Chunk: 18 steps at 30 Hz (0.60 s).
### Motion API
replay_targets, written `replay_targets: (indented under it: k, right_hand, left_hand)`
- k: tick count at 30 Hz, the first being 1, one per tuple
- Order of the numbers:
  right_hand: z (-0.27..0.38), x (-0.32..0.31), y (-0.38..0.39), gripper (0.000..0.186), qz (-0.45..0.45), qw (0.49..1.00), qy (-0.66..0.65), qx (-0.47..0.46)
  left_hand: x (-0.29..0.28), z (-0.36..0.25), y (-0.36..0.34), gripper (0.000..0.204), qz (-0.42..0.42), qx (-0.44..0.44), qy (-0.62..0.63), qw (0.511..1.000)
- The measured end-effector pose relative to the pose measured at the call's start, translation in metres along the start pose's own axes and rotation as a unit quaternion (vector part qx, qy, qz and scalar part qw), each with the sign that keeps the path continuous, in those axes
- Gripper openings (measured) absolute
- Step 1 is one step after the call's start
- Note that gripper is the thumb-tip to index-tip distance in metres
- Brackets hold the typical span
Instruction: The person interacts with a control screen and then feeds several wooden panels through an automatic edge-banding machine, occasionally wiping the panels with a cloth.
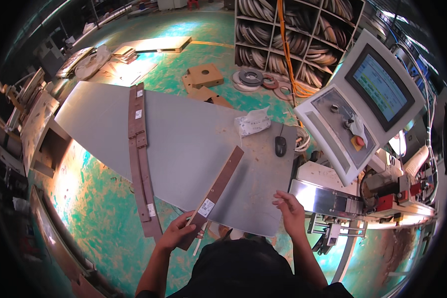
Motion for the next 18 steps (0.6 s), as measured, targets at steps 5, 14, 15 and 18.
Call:
replay_targets:
  k: [5, 14, 15, 18]
  right_hand:
    - [-0.041, 0.032, 0.025, 0.048, -0.014, 0.96, -0.163, 0.226]
    - [-0.156, -0.09, 0.07, 0.023, -0.323, 0.865, -0.327, 0.2]
    - [-0.169, -0.104, 0.066, 0.021, -0.332, 0.86, -0.338, 0.192]
    - [-0.187, -0.143, 0.057, 0.02, -0.36, 0.839, -0.361, 0.191]
  left_hand:
    - [0.085, -0.025, -0.028, 0.06, 0.021, 0.206, -0.363, 0.908]
    - [0.174, 0.004, -0.157, 0.067, 0.013, 0.362, -0.635, 0.682]
    - [0.175, 0.01, -0.176, 0.064, 0.012, 0.352, -0.644, 0.679]
    - [0.199, 0.012, -0.216, 0.051, 0.005, 0.349, -0.653, 0.672]
Point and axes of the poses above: each hand's wrist, its own y-axis away from the middle knuckle, its own x-axis out of the palm, z = x × y, the point moved 4 cm from there along -y, towards the middle knuckle, and after that the axes turned 11 degrees about -x, right-handed, at the moved point
